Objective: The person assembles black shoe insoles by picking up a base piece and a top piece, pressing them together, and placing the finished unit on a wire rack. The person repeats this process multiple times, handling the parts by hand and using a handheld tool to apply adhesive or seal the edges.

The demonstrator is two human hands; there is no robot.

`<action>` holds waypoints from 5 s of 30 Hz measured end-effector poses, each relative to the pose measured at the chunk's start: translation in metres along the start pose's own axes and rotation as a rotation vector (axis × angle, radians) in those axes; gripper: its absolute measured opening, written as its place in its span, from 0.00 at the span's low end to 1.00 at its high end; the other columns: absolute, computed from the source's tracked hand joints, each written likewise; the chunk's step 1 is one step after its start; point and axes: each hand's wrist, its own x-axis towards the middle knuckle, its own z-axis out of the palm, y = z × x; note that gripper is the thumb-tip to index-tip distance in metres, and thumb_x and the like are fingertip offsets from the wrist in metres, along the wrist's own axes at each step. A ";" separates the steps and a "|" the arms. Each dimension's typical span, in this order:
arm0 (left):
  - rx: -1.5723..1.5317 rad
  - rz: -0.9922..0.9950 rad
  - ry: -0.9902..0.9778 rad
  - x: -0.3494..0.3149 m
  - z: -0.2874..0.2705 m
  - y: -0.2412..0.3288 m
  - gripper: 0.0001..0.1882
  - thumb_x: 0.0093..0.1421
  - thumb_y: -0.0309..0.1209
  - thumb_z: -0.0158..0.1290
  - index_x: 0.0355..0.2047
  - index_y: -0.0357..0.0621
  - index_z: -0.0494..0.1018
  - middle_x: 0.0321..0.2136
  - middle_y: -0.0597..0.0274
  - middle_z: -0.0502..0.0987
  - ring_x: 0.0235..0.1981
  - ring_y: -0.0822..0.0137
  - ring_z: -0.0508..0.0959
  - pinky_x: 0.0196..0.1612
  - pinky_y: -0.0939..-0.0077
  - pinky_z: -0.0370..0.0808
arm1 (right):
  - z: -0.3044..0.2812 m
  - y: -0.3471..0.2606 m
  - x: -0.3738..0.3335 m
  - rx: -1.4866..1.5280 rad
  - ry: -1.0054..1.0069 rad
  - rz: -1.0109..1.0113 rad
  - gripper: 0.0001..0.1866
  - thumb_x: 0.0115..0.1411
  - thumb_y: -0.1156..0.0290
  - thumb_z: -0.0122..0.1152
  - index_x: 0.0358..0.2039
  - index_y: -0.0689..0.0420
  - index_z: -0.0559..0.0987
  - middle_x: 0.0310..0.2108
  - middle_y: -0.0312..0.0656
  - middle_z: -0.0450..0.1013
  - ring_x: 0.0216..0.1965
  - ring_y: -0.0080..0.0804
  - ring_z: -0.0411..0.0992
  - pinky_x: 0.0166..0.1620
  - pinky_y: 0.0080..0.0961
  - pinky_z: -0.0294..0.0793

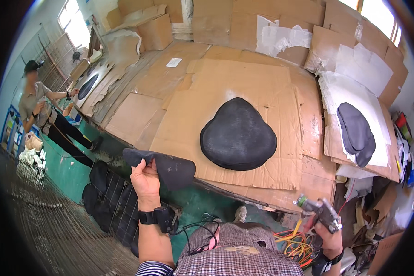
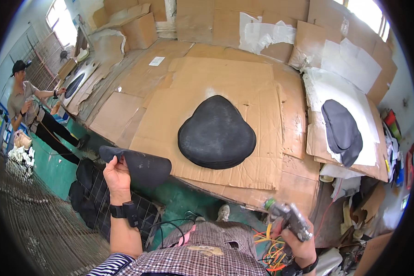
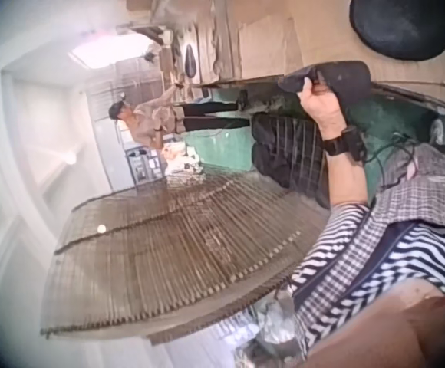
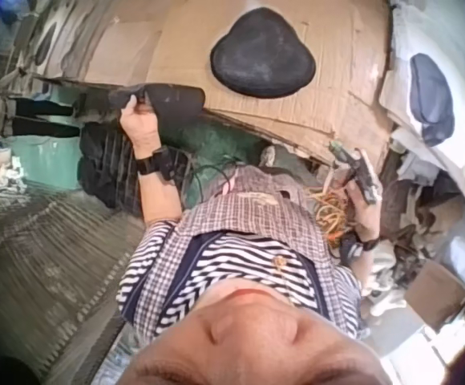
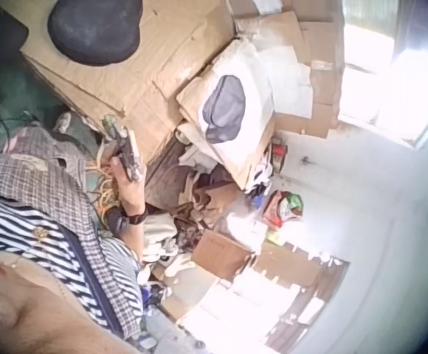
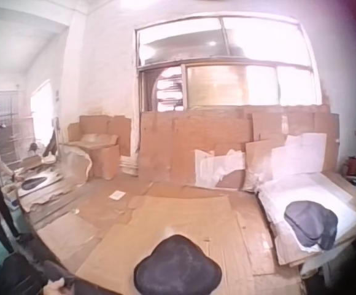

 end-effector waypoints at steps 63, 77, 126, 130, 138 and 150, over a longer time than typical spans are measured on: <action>0.454 -0.272 1.037 -0.192 -0.501 -0.074 0.26 0.57 0.21 0.49 0.56 0.45 0.61 0.42 0.53 0.71 0.33 0.61 0.78 0.37 0.67 0.77 | 0.200 0.239 0.093 -0.510 -0.913 0.511 0.30 0.56 0.67 0.62 0.56 0.64 0.63 0.35 0.39 0.74 0.39 0.28 0.73 0.46 0.27 0.71; 0.847 -0.011 0.540 -0.086 -0.164 -0.048 0.07 0.60 0.27 0.53 0.36 0.36 0.76 0.23 0.66 0.76 0.22 0.75 0.75 0.26 0.84 0.71 | -0.016 0.010 0.090 -0.298 -0.185 0.016 0.34 0.56 0.64 0.60 0.60 0.64 0.60 0.34 0.42 0.72 0.33 0.27 0.71 0.39 0.25 0.73; 0.187 0.096 0.082 0.029 0.039 0.035 0.13 0.60 0.32 0.47 0.40 0.36 0.73 0.41 0.55 0.78 0.43 0.59 0.76 0.53 0.65 0.69 | -0.046 -0.027 0.055 -0.256 0.040 -0.040 0.35 0.54 0.61 0.66 0.56 0.67 0.63 0.29 0.42 0.73 0.30 0.26 0.72 0.34 0.22 0.72; 0.081 0.036 0.106 0.024 0.017 0.049 0.11 0.58 0.30 0.47 0.37 0.36 0.73 0.39 0.55 0.78 0.43 0.59 0.77 0.52 0.64 0.70 | -0.039 -0.025 0.033 -0.156 -0.134 0.122 0.32 0.53 0.68 0.66 0.56 0.65 0.64 0.32 0.43 0.73 0.31 0.26 0.72 0.35 0.23 0.72; 0.023 0.010 0.122 0.018 0.011 0.048 0.09 0.57 0.28 0.47 0.35 0.37 0.72 0.38 0.56 0.78 0.41 0.60 0.77 0.50 0.64 0.73 | 0.014 -0.011 0.050 -0.087 -0.120 -0.022 0.31 0.56 0.66 0.63 0.56 0.64 0.63 0.30 0.41 0.72 0.30 0.27 0.72 0.36 0.26 0.73; 0.067 -0.012 0.159 0.010 0.001 0.048 0.09 0.57 0.29 0.46 0.35 0.39 0.72 0.36 0.57 0.78 0.39 0.61 0.78 0.47 0.66 0.74 | -0.026 -0.019 0.003 -0.246 0.091 -0.053 0.32 0.56 0.62 0.63 0.56 0.66 0.64 0.30 0.40 0.72 0.28 0.25 0.71 0.35 0.21 0.73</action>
